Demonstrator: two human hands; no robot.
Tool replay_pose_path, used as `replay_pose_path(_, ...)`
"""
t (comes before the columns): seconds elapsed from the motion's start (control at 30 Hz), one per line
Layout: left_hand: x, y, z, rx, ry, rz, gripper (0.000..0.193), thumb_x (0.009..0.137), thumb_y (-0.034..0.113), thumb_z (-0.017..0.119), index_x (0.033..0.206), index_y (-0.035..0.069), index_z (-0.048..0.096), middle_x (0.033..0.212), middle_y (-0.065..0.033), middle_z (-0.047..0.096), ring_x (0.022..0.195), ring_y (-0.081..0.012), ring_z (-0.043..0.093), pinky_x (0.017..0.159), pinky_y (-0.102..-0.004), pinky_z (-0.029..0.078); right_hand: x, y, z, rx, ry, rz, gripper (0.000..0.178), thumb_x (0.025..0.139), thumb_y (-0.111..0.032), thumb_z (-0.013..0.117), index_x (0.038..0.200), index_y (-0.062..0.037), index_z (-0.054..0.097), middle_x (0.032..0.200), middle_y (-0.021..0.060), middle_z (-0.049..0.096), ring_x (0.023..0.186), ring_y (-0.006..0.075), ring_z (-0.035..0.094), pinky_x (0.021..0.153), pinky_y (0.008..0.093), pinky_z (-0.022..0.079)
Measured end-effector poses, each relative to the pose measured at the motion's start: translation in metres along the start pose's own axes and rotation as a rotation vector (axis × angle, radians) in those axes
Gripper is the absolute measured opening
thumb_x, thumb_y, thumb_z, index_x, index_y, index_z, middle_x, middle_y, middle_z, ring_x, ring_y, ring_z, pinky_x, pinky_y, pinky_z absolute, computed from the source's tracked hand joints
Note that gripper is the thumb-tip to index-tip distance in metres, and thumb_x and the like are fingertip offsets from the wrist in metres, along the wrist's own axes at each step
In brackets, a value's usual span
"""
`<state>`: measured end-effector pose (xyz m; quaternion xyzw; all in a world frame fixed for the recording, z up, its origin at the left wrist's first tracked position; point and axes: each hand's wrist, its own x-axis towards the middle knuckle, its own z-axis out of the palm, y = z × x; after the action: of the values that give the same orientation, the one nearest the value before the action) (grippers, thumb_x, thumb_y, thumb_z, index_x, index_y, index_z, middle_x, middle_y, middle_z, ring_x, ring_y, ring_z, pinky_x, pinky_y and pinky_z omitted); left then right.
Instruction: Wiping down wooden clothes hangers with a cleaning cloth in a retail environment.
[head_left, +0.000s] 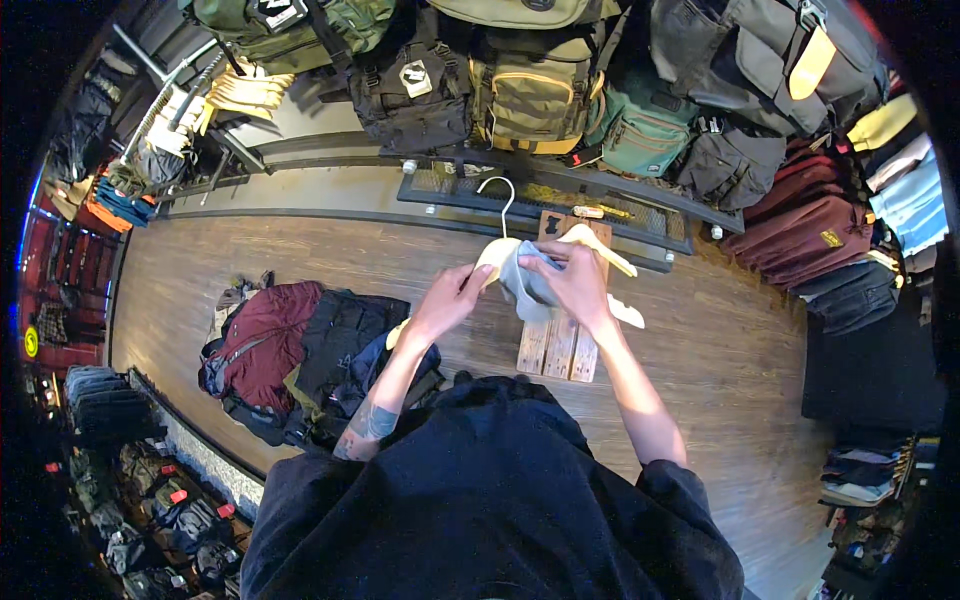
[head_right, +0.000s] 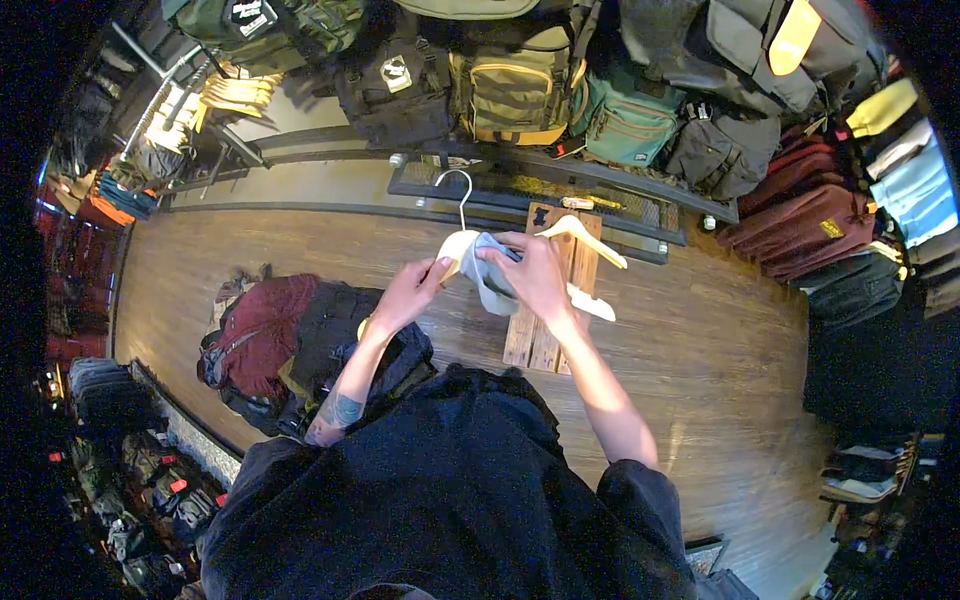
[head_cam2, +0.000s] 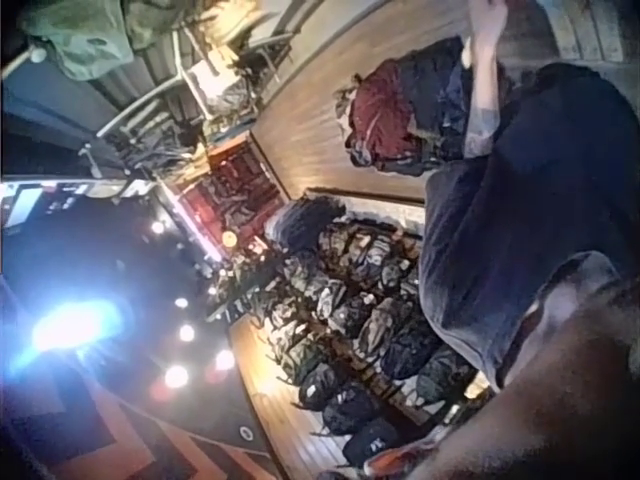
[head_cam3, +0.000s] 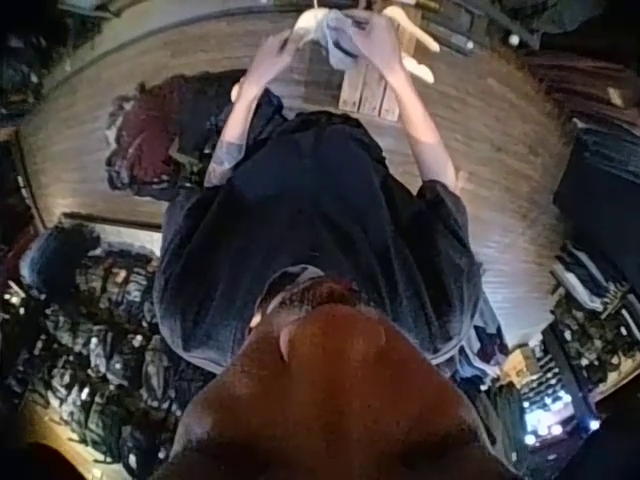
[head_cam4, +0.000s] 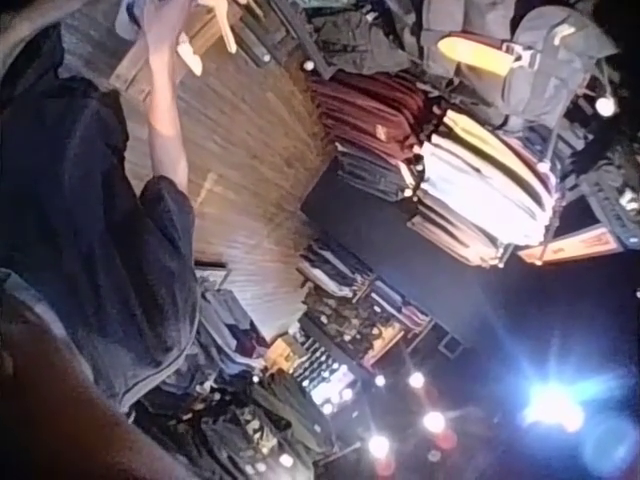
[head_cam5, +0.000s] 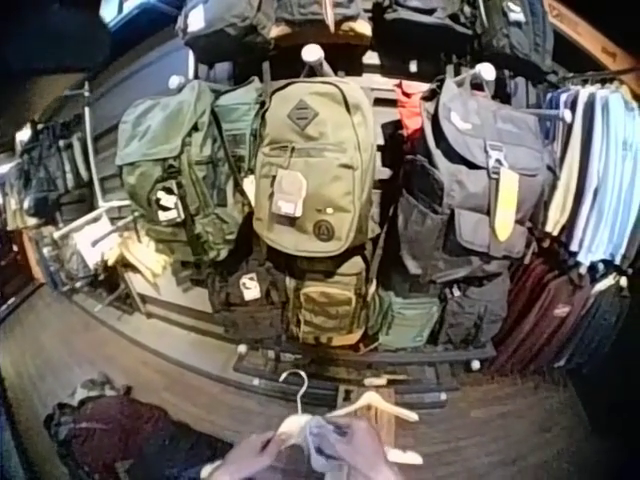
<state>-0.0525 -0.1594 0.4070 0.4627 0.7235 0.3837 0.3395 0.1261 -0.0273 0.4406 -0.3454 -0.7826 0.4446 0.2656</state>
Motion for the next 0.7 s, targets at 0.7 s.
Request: replay_pose_path(0.7, -0.012, -0.026, -0.021, -0.111, 0.224, -0.065, 0.058, 0.103, 0.048, 0.049, 0.081, -0.004, 0.063, 0.067, 0.0011, 0.052, 0.065, -0.0094, 0.048, 0.059, -0.0286, 0.039, -0.008, 0.013, 0.015, -0.5, 0.022, -0.234, 0.036, 0.089, -0.041, 0.068, 0.108, -0.0125, 0.076, 0.086, 0.008, 0.067, 0.071, 0.0301, 0.069, 0.062, 0.041, 0.055)
